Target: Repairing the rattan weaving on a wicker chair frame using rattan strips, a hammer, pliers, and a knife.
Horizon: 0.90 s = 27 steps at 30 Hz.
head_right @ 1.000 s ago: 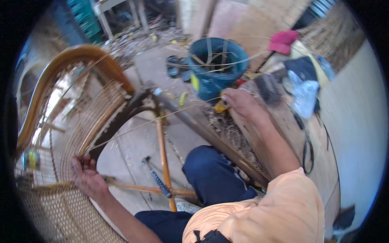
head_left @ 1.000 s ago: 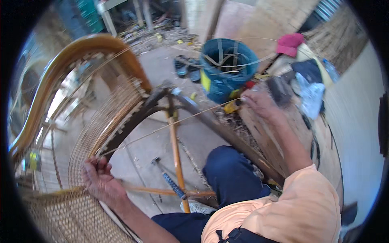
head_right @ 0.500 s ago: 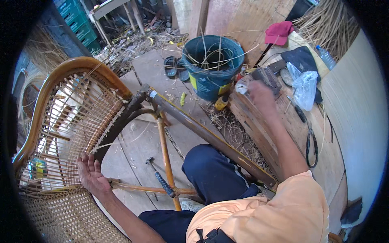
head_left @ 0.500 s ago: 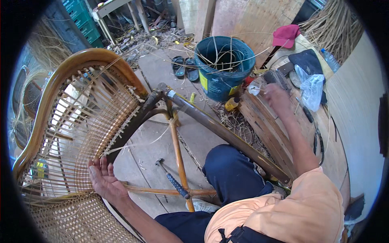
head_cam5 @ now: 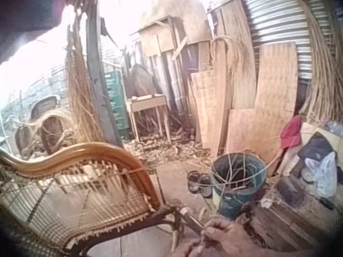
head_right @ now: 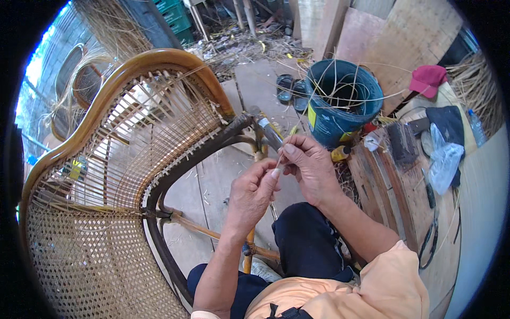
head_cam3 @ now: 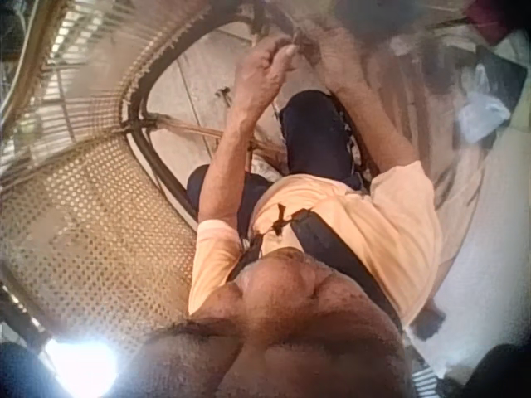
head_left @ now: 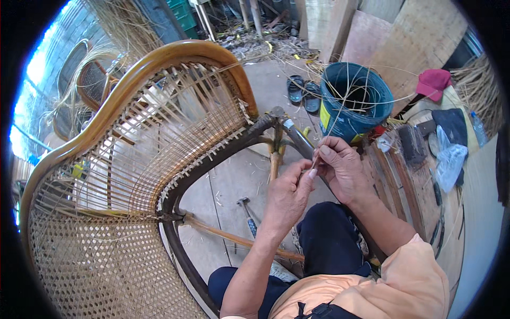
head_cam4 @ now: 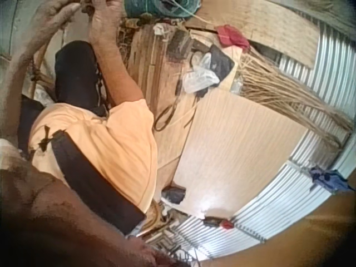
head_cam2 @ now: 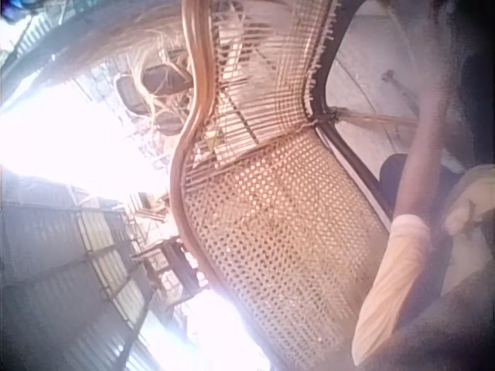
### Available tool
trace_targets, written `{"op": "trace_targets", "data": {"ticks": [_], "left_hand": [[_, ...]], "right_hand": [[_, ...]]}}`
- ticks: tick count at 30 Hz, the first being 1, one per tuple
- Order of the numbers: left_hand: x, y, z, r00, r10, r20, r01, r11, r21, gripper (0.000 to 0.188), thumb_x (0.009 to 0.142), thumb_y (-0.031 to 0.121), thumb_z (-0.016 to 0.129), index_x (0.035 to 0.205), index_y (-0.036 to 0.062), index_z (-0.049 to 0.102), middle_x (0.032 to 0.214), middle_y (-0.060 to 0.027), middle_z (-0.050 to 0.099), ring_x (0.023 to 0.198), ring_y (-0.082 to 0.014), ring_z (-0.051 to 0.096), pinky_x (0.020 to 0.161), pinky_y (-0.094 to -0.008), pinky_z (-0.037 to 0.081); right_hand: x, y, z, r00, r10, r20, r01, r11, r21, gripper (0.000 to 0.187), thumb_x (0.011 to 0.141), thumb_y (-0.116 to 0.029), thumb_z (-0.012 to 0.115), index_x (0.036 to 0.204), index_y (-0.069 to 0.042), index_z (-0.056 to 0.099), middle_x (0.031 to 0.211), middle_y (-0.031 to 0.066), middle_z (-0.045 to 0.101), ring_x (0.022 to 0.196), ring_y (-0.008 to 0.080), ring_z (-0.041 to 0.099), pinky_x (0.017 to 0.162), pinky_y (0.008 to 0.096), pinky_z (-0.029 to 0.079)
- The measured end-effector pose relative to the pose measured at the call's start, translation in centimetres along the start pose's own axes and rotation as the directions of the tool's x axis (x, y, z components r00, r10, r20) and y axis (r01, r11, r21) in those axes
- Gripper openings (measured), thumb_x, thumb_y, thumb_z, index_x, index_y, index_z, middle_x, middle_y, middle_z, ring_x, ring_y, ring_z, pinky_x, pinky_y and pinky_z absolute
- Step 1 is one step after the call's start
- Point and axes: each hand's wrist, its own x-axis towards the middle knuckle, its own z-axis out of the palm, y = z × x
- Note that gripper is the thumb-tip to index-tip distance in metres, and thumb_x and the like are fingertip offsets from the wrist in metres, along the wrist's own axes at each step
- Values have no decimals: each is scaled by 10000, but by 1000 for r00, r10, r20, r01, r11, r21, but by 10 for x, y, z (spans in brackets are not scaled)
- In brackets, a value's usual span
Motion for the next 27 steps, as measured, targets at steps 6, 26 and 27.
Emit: {"op": "trace_targets", "data": {"ticks": [6, 26, 27], "left_hand": [[5, -4, -25, 984, 59, -166, 47, 821, 570, 156, 876, 174, 554, 994, 88, 605, 795, -141, 643, 720, -307, 637, 620, -386, 500], [108, 12, -61, 555, 610, -565, 169, 583, 795, 214, 853, 166, 592, 1028, 43, 612, 914, -155, 577, 812, -320, 590, 705, -403, 474], [113, 10, -61, 530, 643, -552, 162, 563, 811, 204, 849, 179, 598, 1000, 42, 612, 933, -166, 576, 815, -333, 593, 698, -416, 476]], "right_hand": [[1, -12, 1, 980, 132, 152, -11, 787, -617, 131, 889, -116, 588, 1008, -61, 591, 869, 63, 642, 771, 153, 623, 655, 284, 498], [121, -28, 81, 657, -390, 645, 753, 386, -533, 120, 850, -141, 630, 904, -35, 615, 691, 138, 580, 568, 222, 568, 553, 307, 450], [126, -25, 82, 653, -406, 639, 756, 388, -527, 120, 847, -141, 632, 897, -33, 615, 683, 134, 579, 562, 223, 568, 548, 310, 451]]}}
